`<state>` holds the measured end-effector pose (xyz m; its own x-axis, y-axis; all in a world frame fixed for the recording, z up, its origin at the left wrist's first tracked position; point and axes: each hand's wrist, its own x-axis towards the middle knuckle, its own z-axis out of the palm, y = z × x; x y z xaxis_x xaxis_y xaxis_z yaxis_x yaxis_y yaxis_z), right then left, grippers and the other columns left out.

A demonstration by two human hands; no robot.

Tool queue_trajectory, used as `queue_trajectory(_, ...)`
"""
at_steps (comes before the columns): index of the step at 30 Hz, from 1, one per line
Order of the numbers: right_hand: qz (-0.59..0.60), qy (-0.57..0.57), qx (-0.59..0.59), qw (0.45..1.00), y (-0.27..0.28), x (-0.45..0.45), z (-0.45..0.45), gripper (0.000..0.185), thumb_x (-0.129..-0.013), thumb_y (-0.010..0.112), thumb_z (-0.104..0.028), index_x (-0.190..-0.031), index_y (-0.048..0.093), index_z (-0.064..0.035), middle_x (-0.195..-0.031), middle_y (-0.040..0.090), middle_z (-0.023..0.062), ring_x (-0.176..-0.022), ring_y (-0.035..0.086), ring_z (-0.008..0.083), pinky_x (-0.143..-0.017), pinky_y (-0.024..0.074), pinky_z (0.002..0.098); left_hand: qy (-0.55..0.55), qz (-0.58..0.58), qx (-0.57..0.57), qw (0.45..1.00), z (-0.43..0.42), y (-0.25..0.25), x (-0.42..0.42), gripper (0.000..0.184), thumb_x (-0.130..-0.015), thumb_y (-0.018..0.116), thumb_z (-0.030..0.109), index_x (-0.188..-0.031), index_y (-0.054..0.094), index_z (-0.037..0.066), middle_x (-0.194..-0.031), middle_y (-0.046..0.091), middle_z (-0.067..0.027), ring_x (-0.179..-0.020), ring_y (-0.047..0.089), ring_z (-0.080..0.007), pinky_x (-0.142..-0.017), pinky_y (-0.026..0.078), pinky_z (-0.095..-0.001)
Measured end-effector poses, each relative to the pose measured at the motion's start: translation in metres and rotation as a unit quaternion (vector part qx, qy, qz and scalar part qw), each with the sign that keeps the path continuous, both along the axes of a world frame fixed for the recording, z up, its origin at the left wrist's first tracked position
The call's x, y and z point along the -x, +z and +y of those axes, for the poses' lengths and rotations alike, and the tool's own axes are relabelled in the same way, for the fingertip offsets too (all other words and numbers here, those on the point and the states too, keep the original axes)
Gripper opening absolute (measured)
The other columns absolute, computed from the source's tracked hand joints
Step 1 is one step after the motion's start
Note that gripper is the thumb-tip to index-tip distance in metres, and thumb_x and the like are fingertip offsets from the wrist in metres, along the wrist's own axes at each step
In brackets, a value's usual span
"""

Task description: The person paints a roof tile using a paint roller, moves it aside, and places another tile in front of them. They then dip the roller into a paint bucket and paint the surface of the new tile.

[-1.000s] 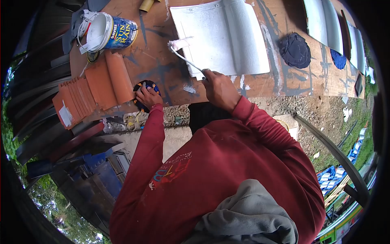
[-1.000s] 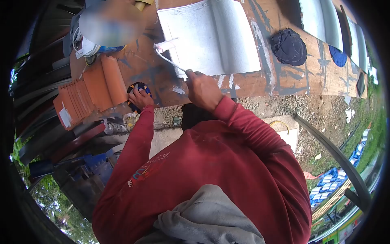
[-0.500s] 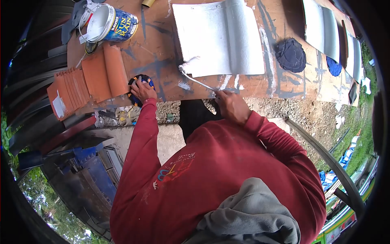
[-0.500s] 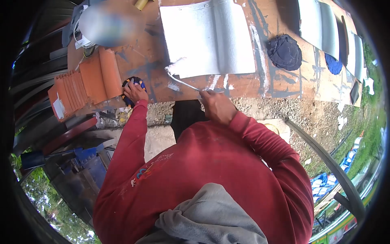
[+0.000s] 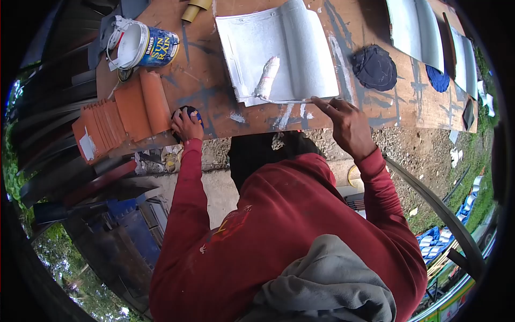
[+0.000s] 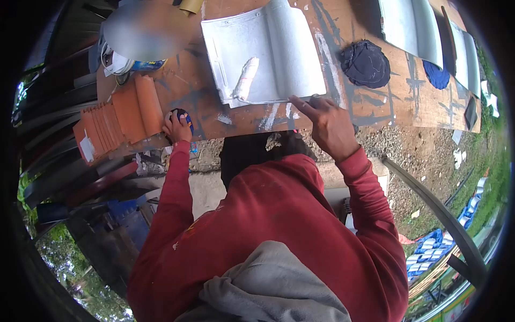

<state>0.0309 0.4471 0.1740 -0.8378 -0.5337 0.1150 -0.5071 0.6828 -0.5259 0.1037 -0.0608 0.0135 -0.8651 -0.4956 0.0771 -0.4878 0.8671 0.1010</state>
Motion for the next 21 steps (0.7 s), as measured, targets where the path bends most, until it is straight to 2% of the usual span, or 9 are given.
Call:
queue_trajectory(2, 0.036, 0.026, -0.043, 0.998, 0.026, 0.023, 0.025, 0.063, -0.084, 0.054, 0.001, -0.143, 0.062, -0.0185, -0.088, 0.066, 0.0129, -0.079, 0.065, 0.0329, -0.067, 0.0534, 0.0461, -0.09, 0.154, 0.062, 0.982, 0.052, 0.029, -0.002, 0.035, -0.103, 0.055, 0.026, -0.131, 0.064, 0.006, -0.132, 0.057, -0.0172, -0.126, 0.048, -0.0391, -0.109, 0.037, -0.0519)
queue_trajectory(4, 0.069, 0.038, -0.076, 0.994, 0.035, 0.035, 0.044, 0.06, -0.084, 0.053, 0.0, -0.141, 0.064, -0.0149, -0.089, 0.066, 0.0119, -0.081, 0.066, 0.0318, -0.068, 0.0533, 0.0456, -0.135, 0.17, -0.097, 0.971, 0.08, 0.024, 0.0, 0.04, -0.108, 0.049, 0.034, -0.133, 0.064, 0.006, -0.133, 0.059, -0.0173, -0.12, 0.054, -0.0397, -0.106, 0.041, -0.0494)
queue_trajectory(6, 0.108, 0.048, -0.089, 0.989, 0.02, 0.047, 0.045, 0.035, -0.087, 0.054, -0.003, -0.117, 0.071, -0.0086, -0.091, 0.068, 0.0139, -0.084, 0.068, 0.0332, -0.071, 0.0546, 0.0446, -0.065, 0.134, -0.332, 0.932, 0.102, 0.005, 0.009, 0.052, -0.112, 0.041, 0.044, -0.136, 0.063, 0.004, -0.14, 0.059, -0.0175, -0.117, 0.059, -0.0369, -0.103, 0.046, -0.0457)
queue_trajectory(7, 0.101, 0.053, -0.111, 0.987, 0.017, 0.052, 0.039, 0.027, -0.088, 0.054, -0.005, -0.108, 0.073, -0.0078, -0.092, 0.069, 0.0146, -0.085, 0.069, 0.0338, -0.071, 0.055, 0.0442, -0.069, 0.133, -0.33, 0.932, 0.106, -0.007, 0.016, 0.052, -0.112, 0.041, 0.044, -0.136, 0.063, 0.004, -0.14, 0.059, -0.0175, -0.117, 0.059, -0.0369, -0.103, 0.046, -0.0457)
queue_trajectory(9, 0.092, 0.054, -0.098, 0.989, -0.012, 0.06, 0.023, 0.028, -0.087, 0.055, -0.003, -0.106, 0.074, -0.0086, -0.089, 0.068, 0.0145, -0.082, 0.07, 0.0343, -0.069, 0.0543, 0.0451, 0.087, 0.124, -0.597, 0.788, 0.112, -0.028, 0.038, 0.069, -0.109, 0.041, 0.058, -0.141, 0.058, 0.0, -0.141, 0.06, -0.0168, -0.119, 0.062, -0.0322, -0.104, 0.047, -0.0421)
queue_trajectory(12, 0.05, 0.078, -0.033, 0.995, -0.05, 0.073, -0.016, 0.027, -0.083, 0.056, 0.0, -0.1, 0.076, -0.0085, -0.086, 0.07, 0.015, -0.08, 0.07, 0.0366, -0.069, 0.0549, 0.0475, 0.169, 0.109, -0.666, 0.718, 0.126, -0.014, 0.069, 0.087, -0.104, 0.039, 0.071, -0.145, 0.053, -0.005, -0.136, 0.063, -0.0152, -0.12, 0.062, -0.0278, -0.106, 0.047, -0.0409)
queue_trajectory(15, 0.05, 0.093, 0.047, 0.993, -0.07, 0.076, -0.057, 0.02, -0.084, 0.057, -0.006, -0.089, 0.077, -0.009, -0.079, 0.071, 0.0169, -0.079, 0.072, 0.0361, -0.07, 0.0565, 0.0471, 0.104, 0.04, -0.749, 0.653, 0.121, -0.008, 0.086, 0.098, -0.099, 0.036, 0.08, -0.145, 0.051, -0.005, -0.133, 0.065, -0.0143, -0.121, 0.062, -0.0264, -0.105, 0.048, -0.0421)
queue_trajectory(19, 0.025, 0.096, 0.031, 0.995, -0.065, 0.072, -0.044, 0.02, -0.082, 0.058, -0.006, -0.089, 0.076, -0.0094, -0.08, 0.071, 0.0172, -0.078, 0.072, 0.0361, -0.07, 0.0573, 0.0466, 0.118, 0.01, -0.764, 0.634, 0.119, -0.002, 0.095, 0.096, -0.096, 0.033, 0.084, -0.132, 0.061, 0.0, -0.126, 0.067, -0.0131, -0.113, 0.063, -0.0254, -0.103, 0.046, -0.0461)
queue_trajectory(21, 0.04, 0.064, -0.038, 0.996, -0.06, 0.074, -0.006, 0.017, -0.081, 0.06, -0.006, -0.088, 0.076, -0.0097, -0.079, 0.07, 0.0173, -0.077, 0.072, 0.0362, -0.07, 0.057, 0.0469, 0.118, 0.0, -0.762, 0.636, 0.126, 0.01, 0.095, 0.099, -0.098, 0.028, 0.083, -0.136, 0.056, -0.004, -0.139, 0.061, -0.0202, -0.132, 0.054, -0.0353, -0.112, 0.037, -0.0577)
